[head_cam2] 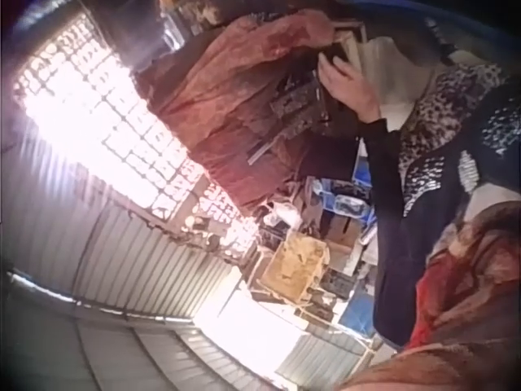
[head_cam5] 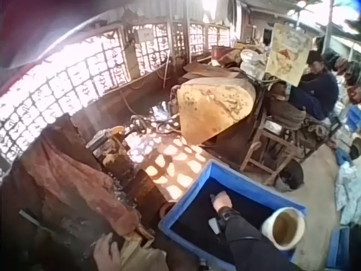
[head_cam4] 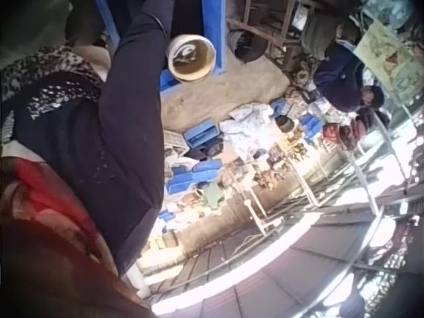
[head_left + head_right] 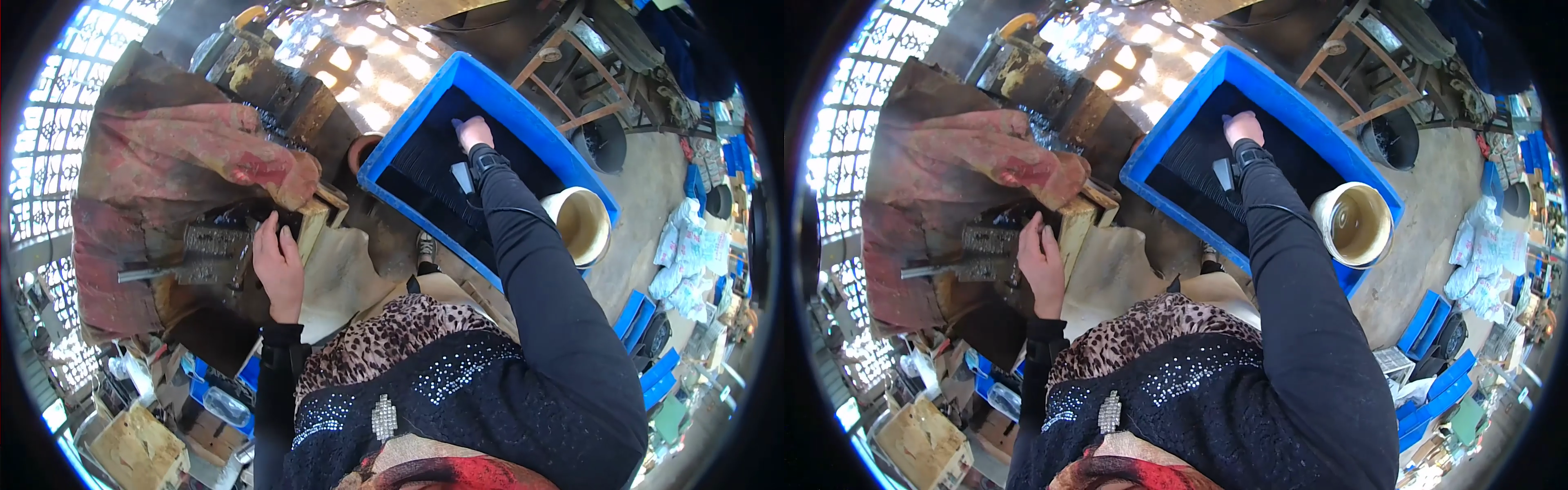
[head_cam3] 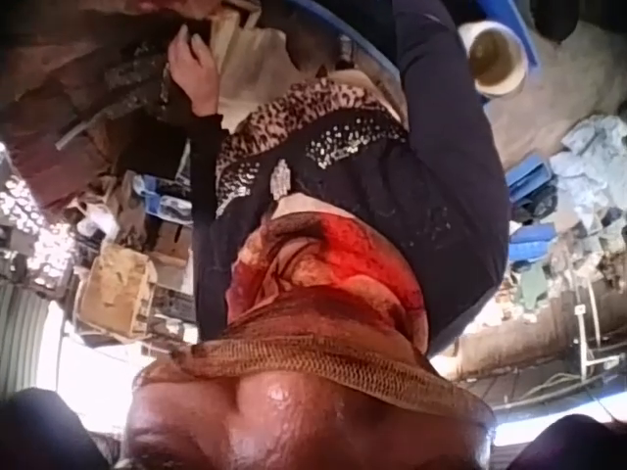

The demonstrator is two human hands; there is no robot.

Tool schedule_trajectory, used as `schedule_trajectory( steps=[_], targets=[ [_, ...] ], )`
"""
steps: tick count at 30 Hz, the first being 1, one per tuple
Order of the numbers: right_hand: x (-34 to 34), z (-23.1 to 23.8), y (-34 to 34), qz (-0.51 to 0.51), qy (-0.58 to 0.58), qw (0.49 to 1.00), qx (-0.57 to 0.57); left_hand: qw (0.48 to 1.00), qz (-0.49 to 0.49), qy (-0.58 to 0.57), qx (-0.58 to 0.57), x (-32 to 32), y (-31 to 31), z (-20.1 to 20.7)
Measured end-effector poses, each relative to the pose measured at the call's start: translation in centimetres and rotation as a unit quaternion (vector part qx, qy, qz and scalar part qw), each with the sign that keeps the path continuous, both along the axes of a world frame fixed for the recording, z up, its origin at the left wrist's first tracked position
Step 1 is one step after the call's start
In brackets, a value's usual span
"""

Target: The person picks up a metal piece from a blue bin, holds it against a rotating grinding wheel, and then dips it into a container of liquid. This process is repeated with several more metal pieces before they are placed into a separate blue bin.

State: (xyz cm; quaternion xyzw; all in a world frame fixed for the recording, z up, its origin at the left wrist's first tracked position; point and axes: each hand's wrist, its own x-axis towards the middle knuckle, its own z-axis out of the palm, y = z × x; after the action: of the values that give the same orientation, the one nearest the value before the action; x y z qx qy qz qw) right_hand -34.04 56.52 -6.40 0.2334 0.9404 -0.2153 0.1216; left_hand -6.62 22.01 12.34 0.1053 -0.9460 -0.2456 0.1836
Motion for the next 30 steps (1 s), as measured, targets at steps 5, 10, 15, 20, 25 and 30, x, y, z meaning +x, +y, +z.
schedule_trajectory(
  steps=[5,10,15,20,25,30],
  targets=[
    [-0.7,-2.4,-2.1,0.002,-0.042,0.998,-0.038,1.0,0.025,0.005,0.009,-0.2,-1.0,-1.0],
    [-1.8,0.1,-3.3,-0.051,-0.118,0.98,-0.149,0.999,0.044,-0.006,-0.008,0.1,-1.6,-1.4],
    [-2.8,0.0,-2.7,-0.091,-0.138,0.972,-0.166,0.999,0.048,-0.006,-0.011,-0.3,-1.9,-1.7],
    [-2.6,-0.8,-2.7,-0.089,-0.15,0.969,-0.176,0.999,0.048,-0.017,-0.003,-0.2,-2.4,-2.3],
    [-3.0,-2.6,-3.4,-0.118,-0.133,0.954,-0.24,0.998,0.053,-0.015,-0.016,-0.1,-3.2,-2.6],
    [-2.2,-2.8,-2.5,-0.086,-0.09,0.928,-0.35,0.998,0.059,0.003,-0.007,0.2,-3.7,-2.4]
  ],
)
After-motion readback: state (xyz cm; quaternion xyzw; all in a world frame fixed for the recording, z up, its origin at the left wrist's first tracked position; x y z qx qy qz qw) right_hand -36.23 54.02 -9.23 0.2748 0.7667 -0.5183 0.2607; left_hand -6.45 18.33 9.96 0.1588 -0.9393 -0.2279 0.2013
